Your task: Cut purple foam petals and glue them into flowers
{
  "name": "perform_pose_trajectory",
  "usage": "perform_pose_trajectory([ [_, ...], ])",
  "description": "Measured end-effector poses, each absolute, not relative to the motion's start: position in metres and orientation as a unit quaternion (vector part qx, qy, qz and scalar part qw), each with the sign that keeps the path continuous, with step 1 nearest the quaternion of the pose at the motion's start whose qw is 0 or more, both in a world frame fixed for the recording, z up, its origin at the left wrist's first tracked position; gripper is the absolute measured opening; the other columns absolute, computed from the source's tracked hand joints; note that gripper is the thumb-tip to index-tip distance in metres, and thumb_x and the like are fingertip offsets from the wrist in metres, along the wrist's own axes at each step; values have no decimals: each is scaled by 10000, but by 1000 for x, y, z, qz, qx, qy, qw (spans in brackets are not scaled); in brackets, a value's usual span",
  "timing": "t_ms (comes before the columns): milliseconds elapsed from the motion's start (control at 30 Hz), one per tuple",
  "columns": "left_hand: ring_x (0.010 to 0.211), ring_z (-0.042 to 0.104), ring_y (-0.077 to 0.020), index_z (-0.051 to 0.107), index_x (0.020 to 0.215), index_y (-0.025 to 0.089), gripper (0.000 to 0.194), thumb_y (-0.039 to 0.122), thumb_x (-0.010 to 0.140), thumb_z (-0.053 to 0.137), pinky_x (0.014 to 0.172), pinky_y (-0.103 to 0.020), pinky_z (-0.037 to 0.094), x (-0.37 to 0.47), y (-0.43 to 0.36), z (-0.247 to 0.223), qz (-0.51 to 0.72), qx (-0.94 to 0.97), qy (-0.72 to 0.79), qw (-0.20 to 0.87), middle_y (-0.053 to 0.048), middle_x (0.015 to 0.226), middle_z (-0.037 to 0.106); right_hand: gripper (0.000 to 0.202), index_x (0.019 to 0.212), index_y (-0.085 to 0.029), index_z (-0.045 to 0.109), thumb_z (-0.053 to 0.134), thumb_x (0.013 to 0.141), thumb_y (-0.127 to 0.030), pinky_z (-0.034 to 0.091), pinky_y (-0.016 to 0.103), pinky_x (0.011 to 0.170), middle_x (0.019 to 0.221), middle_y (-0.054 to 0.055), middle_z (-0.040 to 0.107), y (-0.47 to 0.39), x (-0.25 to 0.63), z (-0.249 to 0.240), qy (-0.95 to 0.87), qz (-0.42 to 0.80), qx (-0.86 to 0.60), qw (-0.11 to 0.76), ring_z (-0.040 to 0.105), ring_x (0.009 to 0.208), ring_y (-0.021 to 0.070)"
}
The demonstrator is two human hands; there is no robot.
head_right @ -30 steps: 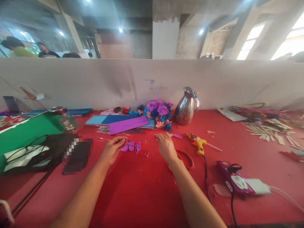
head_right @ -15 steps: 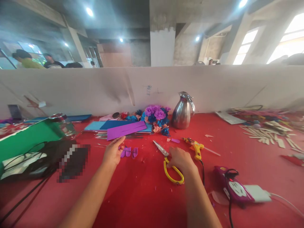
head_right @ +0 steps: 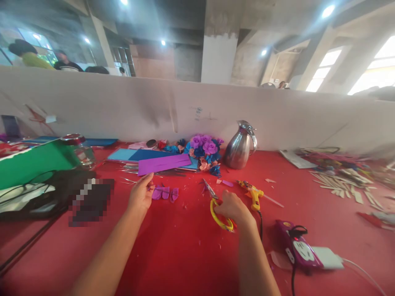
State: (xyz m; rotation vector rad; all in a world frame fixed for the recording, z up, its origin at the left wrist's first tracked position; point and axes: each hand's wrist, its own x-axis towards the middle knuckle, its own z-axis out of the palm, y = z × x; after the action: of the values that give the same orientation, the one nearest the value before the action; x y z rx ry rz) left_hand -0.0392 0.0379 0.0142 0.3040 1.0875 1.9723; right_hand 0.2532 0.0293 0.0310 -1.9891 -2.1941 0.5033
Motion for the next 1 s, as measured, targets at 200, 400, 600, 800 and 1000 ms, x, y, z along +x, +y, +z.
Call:
perform_pose_trajectory([
  [200,492,454,-16,668,700,152,332,191,419,841,441,-121,347,-38,36,14,789,88,427,433,57,595,570,259,930,-160,620,590,686,-243,367,249,536,700,35,645,31,243,30,-747,248,-603,126,587,614,174],
  [400,577,547,-45,641,674,158,220,135,513,789,591,-177,479,-40,35,15,816,74,391,419,47,642,602,547,1186,-167,537,656,679,-333,436,272,661,921,49,635,27,206,34,-694,375,-507,346,583,813,198],
  [600,594,574,-52,620,653,169,187,88,557,758,655,-220,511,-39,33,18,824,42,357,438,60,636,615,640,1128,-210,510,671,644,-596,437,285,716,936,35,578,8,182,43,-633,556,-437,316,555,850,190],
  [800,688,639,-105,645,648,159,203,147,526,806,738,-279,525,-9,24,20,785,141,358,486,24,663,660,563,1057,-202,517,677,668,-576,395,272,650,769,-17,525,10,175,29,-663,567,-392,292,504,712,147],
  [1000,654,628,-106,686,696,143,239,237,523,821,632,-223,490,10,17,21,723,221,384,530,-17,714,700,474,1004,-193,529,642,714,-550,369,233,575,724,-37,487,14,172,25,-644,563,-400,330,470,622,107],
])
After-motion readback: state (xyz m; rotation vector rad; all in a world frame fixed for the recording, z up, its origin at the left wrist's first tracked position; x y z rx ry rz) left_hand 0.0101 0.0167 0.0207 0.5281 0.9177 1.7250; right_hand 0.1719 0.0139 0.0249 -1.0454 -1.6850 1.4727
